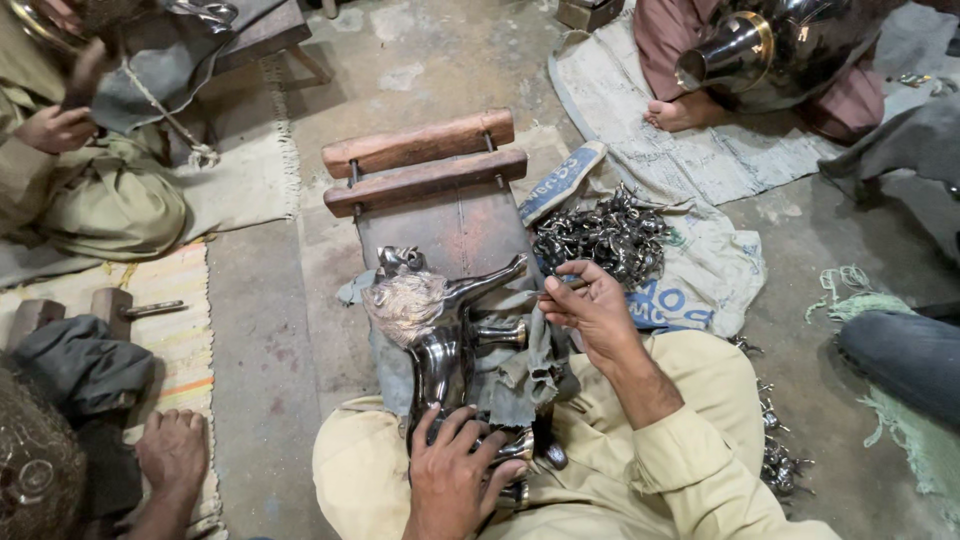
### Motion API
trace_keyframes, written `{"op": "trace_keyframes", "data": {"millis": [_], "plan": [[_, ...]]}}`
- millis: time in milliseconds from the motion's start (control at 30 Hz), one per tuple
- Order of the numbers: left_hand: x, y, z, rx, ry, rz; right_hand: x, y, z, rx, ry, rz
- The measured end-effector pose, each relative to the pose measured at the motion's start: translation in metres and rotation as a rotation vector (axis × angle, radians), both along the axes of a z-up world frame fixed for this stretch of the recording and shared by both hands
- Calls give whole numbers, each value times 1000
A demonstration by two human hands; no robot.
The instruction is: The person sits on the floor and polishes a small metal animal sculpture using a cloth and a small tool. They wipe the surface, then use a pointed tool to work on fine details, repeatedly turning the sculpture to access different areas.
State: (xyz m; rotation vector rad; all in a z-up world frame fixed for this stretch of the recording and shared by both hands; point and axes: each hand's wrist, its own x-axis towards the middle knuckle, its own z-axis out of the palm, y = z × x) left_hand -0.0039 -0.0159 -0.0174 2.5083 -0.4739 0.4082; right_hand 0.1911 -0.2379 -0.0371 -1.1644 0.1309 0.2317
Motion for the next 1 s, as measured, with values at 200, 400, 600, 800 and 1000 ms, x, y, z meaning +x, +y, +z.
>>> {"op": "trace_keyframes", "data": {"millis": [200,400,600,800,1000], "plan": [[0,0,-7,-1,26,5,4,4,4,-87,1,7],[1,1,-9,7,65,1,3,12,8,-132,-183,23],[1,1,-5,6,37,10,14,22,33,-700,-516,-102],[1,0,-3,-10,-2,7,26,33,59,-929,-698,-25],[0,1,-5,-8,-8,9,29,40,65,-1101,-781,-8]]}}
